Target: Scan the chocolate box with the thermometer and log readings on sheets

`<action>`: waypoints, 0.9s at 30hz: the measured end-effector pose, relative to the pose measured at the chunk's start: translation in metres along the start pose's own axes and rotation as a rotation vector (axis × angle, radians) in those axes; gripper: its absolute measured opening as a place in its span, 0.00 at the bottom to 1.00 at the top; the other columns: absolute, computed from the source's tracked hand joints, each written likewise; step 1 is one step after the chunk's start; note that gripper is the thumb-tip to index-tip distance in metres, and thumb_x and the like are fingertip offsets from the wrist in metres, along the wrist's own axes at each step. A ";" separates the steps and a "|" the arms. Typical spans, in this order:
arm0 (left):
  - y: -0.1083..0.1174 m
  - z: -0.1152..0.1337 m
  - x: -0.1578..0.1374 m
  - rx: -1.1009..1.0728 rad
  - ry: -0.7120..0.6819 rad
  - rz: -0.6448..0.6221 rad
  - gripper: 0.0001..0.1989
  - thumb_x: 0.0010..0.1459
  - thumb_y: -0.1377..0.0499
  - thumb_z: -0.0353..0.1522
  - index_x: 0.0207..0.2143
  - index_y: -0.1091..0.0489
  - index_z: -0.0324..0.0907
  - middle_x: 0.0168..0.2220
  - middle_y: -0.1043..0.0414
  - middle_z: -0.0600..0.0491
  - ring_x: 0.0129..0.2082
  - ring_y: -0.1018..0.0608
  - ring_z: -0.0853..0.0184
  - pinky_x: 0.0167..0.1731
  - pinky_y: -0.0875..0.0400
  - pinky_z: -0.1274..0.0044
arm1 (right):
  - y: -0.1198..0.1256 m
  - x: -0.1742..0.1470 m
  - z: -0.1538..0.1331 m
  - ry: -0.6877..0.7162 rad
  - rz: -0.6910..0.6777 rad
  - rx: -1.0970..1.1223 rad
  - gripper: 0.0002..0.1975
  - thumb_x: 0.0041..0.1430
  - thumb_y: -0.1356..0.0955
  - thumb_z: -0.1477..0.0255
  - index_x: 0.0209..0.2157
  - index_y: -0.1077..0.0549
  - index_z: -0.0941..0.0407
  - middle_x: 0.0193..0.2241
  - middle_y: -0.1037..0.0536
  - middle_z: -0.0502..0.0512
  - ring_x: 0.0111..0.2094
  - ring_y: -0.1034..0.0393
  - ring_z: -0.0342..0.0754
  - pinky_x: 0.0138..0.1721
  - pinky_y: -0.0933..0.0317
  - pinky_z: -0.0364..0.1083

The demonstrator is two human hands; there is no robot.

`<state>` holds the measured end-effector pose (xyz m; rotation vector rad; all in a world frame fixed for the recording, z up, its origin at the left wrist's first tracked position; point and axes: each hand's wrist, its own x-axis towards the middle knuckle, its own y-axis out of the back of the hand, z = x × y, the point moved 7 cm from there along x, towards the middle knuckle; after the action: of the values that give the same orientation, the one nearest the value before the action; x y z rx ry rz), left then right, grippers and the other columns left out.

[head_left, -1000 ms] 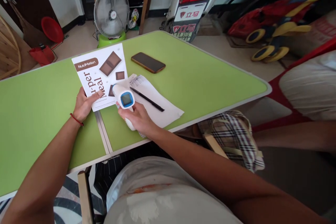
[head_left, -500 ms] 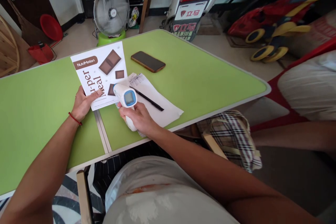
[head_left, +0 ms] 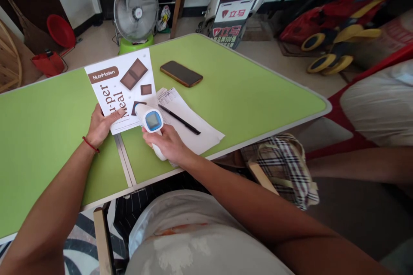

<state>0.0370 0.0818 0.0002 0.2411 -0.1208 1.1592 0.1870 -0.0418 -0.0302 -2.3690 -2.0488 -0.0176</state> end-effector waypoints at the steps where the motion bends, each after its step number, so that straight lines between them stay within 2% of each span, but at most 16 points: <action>1: 0.000 0.000 0.000 -0.002 -0.001 0.000 0.29 0.43 0.27 0.44 0.45 0.26 0.39 0.45 0.22 0.46 0.44 0.20 0.54 0.45 0.23 0.67 | 0.000 0.000 0.000 -0.005 -0.004 -0.002 0.11 0.48 0.32 0.61 0.27 0.31 0.55 0.20 0.34 0.46 0.26 0.40 0.44 0.29 0.46 0.45; 12: 0.000 -0.001 -0.001 -0.006 0.001 0.014 0.29 0.43 0.27 0.44 0.45 0.27 0.40 0.46 0.22 0.46 0.44 0.20 0.54 0.45 0.24 0.66 | -0.001 -0.001 0.000 -0.040 -0.021 0.055 0.10 0.48 0.32 0.64 0.30 0.30 0.55 0.19 0.35 0.44 0.24 0.42 0.43 0.28 0.48 0.45; 21: 0.008 -0.001 -0.001 -0.018 -0.019 0.100 0.31 0.40 0.26 0.45 0.44 0.28 0.39 0.45 0.23 0.46 0.43 0.20 0.55 0.43 0.24 0.66 | -0.001 -0.001 -0.006 -0.071 -0.053 0.022 0.10 0.47 0.31 0.63 0.28 0.31 0.55 0.20 0.34 0.45 0.23 0.42 0.43 0.28 0.48 0.46; 24: 0.009 0.004 -0.001 -0.036 -0.055 0.129 0.31 0.41 0.26 0.45 0.44 0.28 0.40 0.46 0.23 0.46 0.45 0.21 0.55 0.45 0.24 0.66 | 0.008 0.002 -0.023 -0.027 -0.094 -0.036 0.10 0.47 0.31 0.63 0.27 0.31 0.55 0.23 0.32 0.47 0.25 0.40 0.43 0.29 0.46 0.46; 27: 0.012 0.007 -0.001 -0.035 -0.092 0.165 0.31 0.42 0.27 0.45 0.45 0.29 0.40 0.47 0.24 0.46 0.47 0.22 0.55 0.48 0.26 0.66 | 0.036 0.011 -0.044 0.034 -0.066 -0.146 0.09 0.45 0.30 0.67 0.31 0.28 0.56 0.27 0.28 0.50 0.29 0.37 0.46 0.32 0.44 0.47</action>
<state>0.0261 0.0834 0.0086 0.2573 -0.2457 1.3093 0.2244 -0.0369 0.0144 -2.3602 -2.1802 -0.2141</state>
